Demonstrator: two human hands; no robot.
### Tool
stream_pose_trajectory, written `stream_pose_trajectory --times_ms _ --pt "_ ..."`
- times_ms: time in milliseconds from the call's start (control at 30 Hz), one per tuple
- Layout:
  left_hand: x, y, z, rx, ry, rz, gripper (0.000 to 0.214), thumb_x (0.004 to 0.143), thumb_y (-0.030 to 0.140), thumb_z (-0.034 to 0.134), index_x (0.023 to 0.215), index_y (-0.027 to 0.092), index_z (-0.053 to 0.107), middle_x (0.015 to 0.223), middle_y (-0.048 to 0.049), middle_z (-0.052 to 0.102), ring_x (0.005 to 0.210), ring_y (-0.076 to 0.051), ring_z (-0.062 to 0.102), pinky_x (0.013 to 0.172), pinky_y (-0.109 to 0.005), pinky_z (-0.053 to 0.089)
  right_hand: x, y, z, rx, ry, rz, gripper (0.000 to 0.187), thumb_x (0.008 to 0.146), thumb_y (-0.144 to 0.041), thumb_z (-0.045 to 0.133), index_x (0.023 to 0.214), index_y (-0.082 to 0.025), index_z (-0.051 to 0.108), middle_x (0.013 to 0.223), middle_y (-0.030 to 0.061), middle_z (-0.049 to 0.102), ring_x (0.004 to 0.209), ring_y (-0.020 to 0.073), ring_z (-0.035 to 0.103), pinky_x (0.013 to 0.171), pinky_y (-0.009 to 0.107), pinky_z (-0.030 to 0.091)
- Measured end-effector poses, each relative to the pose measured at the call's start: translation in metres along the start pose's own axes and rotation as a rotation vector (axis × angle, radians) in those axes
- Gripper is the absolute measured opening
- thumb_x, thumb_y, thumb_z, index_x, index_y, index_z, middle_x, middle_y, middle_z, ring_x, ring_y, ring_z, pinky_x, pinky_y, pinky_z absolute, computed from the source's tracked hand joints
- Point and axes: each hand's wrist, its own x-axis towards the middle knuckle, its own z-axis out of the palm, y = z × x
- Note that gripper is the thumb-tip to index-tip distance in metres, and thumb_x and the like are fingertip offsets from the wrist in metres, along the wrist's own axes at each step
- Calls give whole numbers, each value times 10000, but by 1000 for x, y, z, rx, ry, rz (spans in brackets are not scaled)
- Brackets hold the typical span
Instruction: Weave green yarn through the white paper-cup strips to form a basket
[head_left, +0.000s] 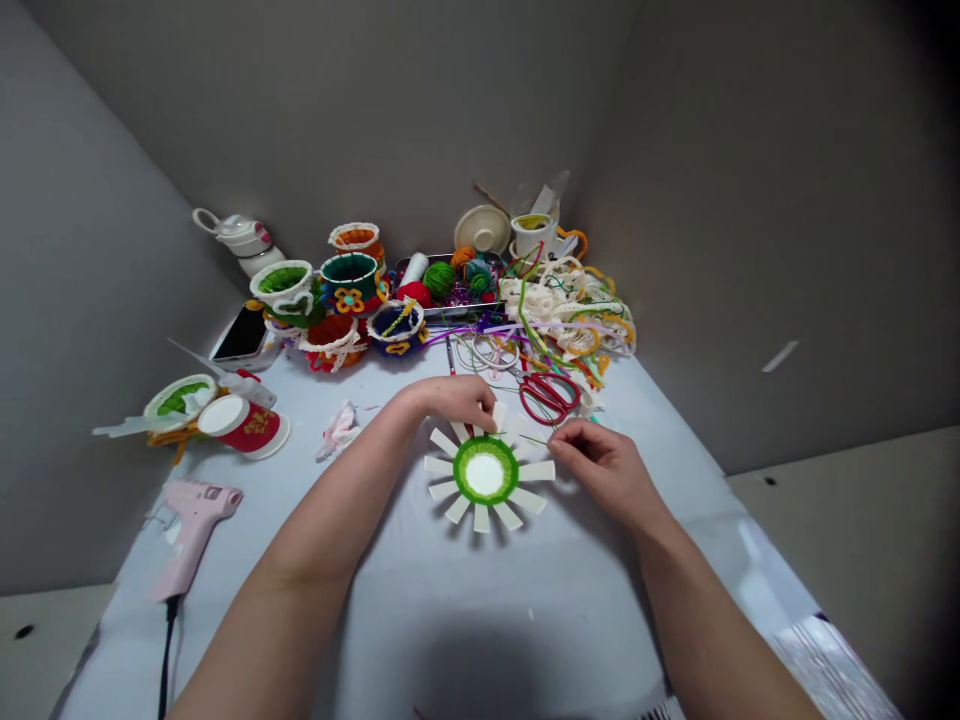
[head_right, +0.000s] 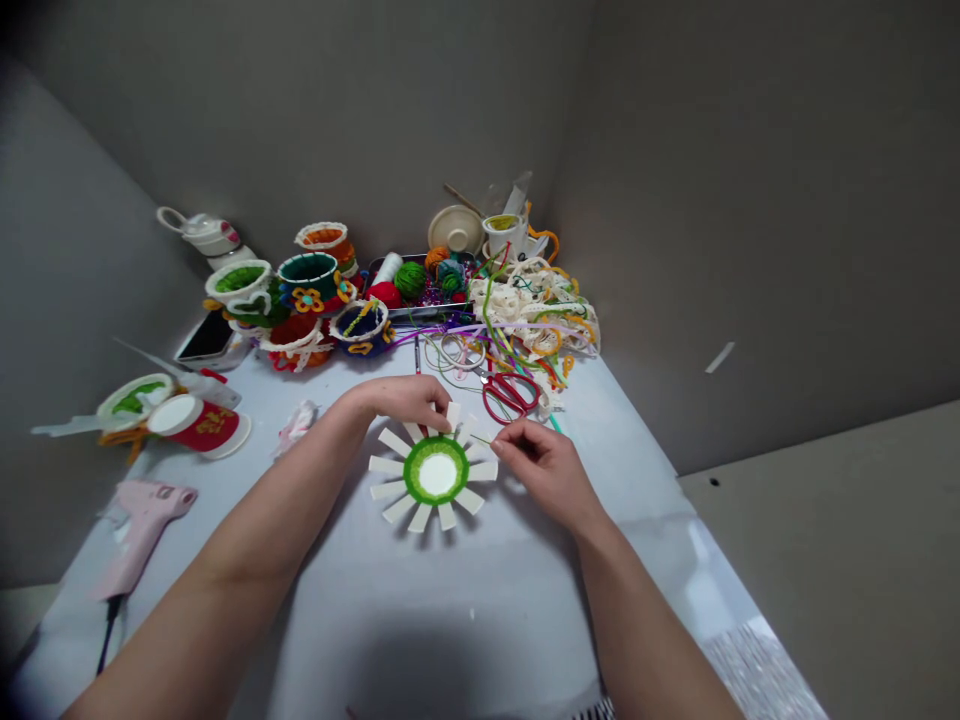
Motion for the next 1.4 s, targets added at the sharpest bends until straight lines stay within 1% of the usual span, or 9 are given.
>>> stream_pose_trajectory --times_ms 133,400,633,767,867,967,1067,1200,1400 --pt "-1 -10 -5 -93 62 6 171 695 329 638 678 158 638 678 -4 650 661 -146 655 574 -217 470 5 4 -2 -36 5 90 262 833 -424 568 771 -170 587 634 -13 508 577 114 430 538 236 344" --pt "-4 -12 -9 -155 12 -17 138 682 279 630 681 142 613 706 -9 650 718 -156 671 593 -209 505 10 5 -5 -102 -27 150 275 841 -415 519 717 -171 552 602 -17 491 559 114 423 535 230 337" --pt "-5 -10 -9 -198 20 -48 73 672 201 593 702 143 561 724 3 624 729 -156 670 615 -217 532 7 16 4 -242 -186 13 147 813 -237 536 824 -181 671 822 23 664 727 155 574 661 243 412" --pt "-8 -8 -8 -141 -19 -59 103 676 207 599 711 152 520 727 8 607 717 -160 663 604 -223 525 5 12 6 -379 -202 -50 184 820 -194 528 855 -188 708 829 44 667 773 176 591 701 264 423" --pt "-14 -7 -11 -110 -105 -36 179 690 226 614 844 166 545 774 5 627 743 -166 661 617 -232 520 5 8 7 -428 -224 -74 206 845 -199 511 873 -182 714 799 53 656 764 182 582 687 272 421" --pt "-20 -4 -16 -90 -172 52 409 714 249 632 1104 189 522 919 -24 664 821 -164 653 679 -238 511 4 7 11 -423 -244 -99 204 845 -189 527 891 -191 725 794 51 662 768 181 579 692 275 424" --pt "-21 3 -17 24 -96 188 547 704 299 687 1208 187 506 1114 -63 643 944 -164 622 778 -235 475 3 9 15 -392 -264 -136 192 837 -182 554 901 -205 734 824 50 684 792 183 586 722 281 431" --pt "-12 16 -7 187 93 308 442 692 281 707 1112 191 604 1110 -34 650 979 -157 583 807 -221 424 3 10 18 -397 -268 -149 194 837 -179 565 923 -209 737 846 57 696 819 194 591 742 291 435" --pt "-6 21 3 290 67 293 119 710 238 666 809 173 676 781 13 676 728 -117 573 643 -203 379 3 7 17 -406 -270 -143 185 834 -165 558 901 -197 727 806 51 684 793 188 576 713 283 419"
